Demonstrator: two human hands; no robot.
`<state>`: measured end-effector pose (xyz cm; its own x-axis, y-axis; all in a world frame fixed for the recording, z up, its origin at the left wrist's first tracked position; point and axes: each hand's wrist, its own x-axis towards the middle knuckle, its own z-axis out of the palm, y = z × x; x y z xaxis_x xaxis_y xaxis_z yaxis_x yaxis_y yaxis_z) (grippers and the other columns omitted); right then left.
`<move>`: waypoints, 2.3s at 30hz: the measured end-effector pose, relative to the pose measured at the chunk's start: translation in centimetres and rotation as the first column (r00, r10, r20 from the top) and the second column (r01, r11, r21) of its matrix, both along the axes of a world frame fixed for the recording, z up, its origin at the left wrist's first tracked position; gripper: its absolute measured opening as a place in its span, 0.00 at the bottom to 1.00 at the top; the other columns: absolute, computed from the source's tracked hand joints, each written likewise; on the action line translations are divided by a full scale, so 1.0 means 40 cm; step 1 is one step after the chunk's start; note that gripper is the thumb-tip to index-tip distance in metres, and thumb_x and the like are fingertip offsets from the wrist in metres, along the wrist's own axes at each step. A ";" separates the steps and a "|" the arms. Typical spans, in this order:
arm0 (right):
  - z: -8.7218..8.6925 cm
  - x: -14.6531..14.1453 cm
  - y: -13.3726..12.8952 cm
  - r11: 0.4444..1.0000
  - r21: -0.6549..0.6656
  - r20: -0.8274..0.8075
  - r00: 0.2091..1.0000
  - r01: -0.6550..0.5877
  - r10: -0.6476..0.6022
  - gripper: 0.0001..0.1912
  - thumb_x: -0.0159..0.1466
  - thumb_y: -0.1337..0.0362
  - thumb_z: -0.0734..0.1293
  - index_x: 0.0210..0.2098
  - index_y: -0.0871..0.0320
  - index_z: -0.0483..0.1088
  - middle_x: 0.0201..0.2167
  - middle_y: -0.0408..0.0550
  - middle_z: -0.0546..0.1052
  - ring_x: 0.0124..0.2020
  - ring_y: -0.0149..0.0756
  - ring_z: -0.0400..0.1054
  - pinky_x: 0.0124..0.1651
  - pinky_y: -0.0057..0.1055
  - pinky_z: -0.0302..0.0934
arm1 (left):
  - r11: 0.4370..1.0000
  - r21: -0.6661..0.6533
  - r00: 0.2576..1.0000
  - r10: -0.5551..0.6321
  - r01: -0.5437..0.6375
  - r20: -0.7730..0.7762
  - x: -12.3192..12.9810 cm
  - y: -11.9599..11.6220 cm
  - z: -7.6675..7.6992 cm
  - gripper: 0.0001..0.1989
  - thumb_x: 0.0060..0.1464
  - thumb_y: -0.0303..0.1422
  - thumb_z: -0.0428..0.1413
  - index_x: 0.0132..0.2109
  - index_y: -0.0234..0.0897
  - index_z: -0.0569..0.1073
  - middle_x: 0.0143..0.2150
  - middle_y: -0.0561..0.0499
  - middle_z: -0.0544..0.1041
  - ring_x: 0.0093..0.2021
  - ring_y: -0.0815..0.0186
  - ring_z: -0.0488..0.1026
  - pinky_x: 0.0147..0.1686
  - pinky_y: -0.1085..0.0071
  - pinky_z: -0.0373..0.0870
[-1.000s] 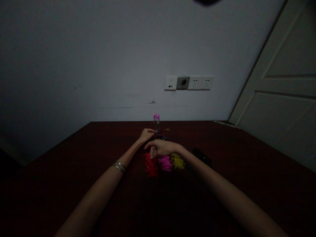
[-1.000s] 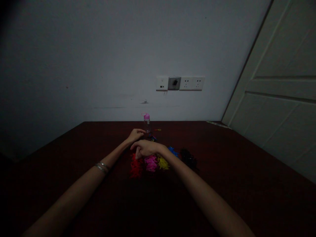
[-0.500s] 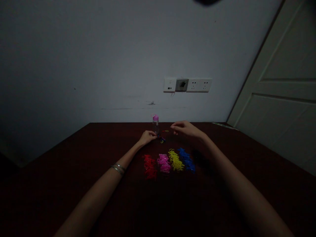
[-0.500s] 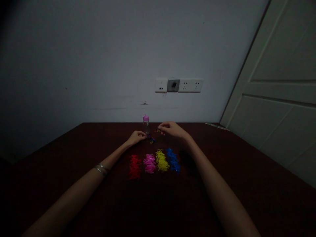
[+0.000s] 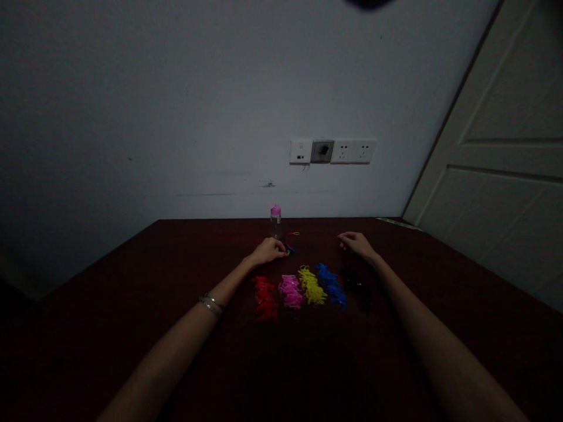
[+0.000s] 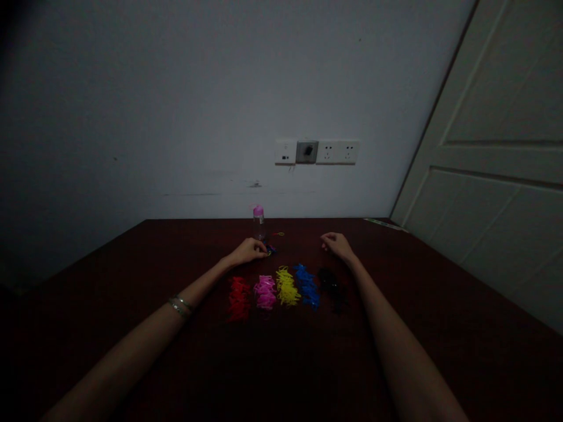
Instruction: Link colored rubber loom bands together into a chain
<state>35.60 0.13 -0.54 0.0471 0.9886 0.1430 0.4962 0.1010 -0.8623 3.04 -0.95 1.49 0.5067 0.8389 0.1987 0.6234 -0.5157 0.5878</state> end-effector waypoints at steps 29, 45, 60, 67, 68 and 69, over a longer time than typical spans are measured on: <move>0.011 -0.015 -0.004 1.000 -0.014 0.004 1.000 0.003 -0.003 0.11 0.53 0.60 0.62 0.31 0.63 0.68 0.20 0.46 0.70 0.17 0.25 0.60 0.16 0.20 0.52 | 0.891 -0.332 0.945 -0.252 0.310 0.207 0.053 -0.068 0.066 0.15 0.41 0.38 0.57 0.34 0.29 0.76 0.19 0.53 0.68 0.19 0.75 0.57 0.20 0.76 0.51; 0.078 -0.321 -0.057 0.895 0.110 0.437 0.830 -0.432 0.347 0.11 0.53 0.65 0.63 0.36 0.59 0.71 0.31 0.46 0.74 0.32 0.31 0.66 0.35 0.25 0.57 | 0.937 -0.318 0.890 0.265 -0.146 0.370 -0.051 0.030 -0.013 0.22 0.43 0.48 0.52 0.29 0.29 0.72 0.13 0.59 0.55 0.15 0.77 0.50 0.17 0.77 0.42; 0.069 -0.362 -0.103 0.935 0.122 0.681 0.713 -0.332 0.164 0.14 0.59 0.68 0.57 0.43 0.53 0.66 0.43 0.47 0.71 0.43 0.36 0.64 0.39 0.28 0.55 | 0.943 -0.297 0.895 0.256 -0.148 0.366 -0.050 0.026 -0.012 0.26 0.44 0.51 0.50 0.31 0.28 0.73 0.13 0.58 0.57 0.15 0.76 0.51 0.17 0.77 0.43; 0.076 -0.348 -0.085 0.907 0.165 0.558 0.795 -0.388 0.239 0.14 0.56 0.70 0.59 0.41 0.54 0.68 0.35 0.45 0.73 0.36 0.32 0.66 0.34 0.25 0.55 | 0.943 -0.292 0.884 0.269 -0.161 0.381 -0.043 0.032 -0.016 0.23 0.41 0.48 0.54 0.28 0.28 0.73 0.13 0.58 0.57 0.16 0.76 0.51 0.18 0.77 0.43; 0.081 -0.345 -0.082 0.901 0.173 0.524 0.811 -0.398 0.258 0.14 0.55 0.70 0.59 0.41 0.55 0.68 0.34 0.44 0.73 0.34 0.31 0.65 0.34 0.24 0.55 | 0.943 -0.289 0.882 0.271 -0.163 0.386 -0.039 0.033 -0.016 0.22 0.40 0.47 0.55 0.27 0.28 0.74 0.13 0.58 0.58 0.16 0.76 0.51 0.18 0.77 0.45; 0.086 -0.342 -0.079 0.896 0.182 0.489 0.828 -0.406 0.275 0.15 0.55 0.71 0.60 0.41 0.55 0.68 0.32 0.44 0.73 0.32 0.30 0.65 0.34 0.24 0.55 | 0.945 -0.286 0.880 0.267 -0.159 0.392 -0.035 0.033 -0.015 0.21 0.39 0.46 0.56 0.28 0.28 0.74 0.14 0.57 0.61 0.17 0.76 0.53 0.18 0.77 0.46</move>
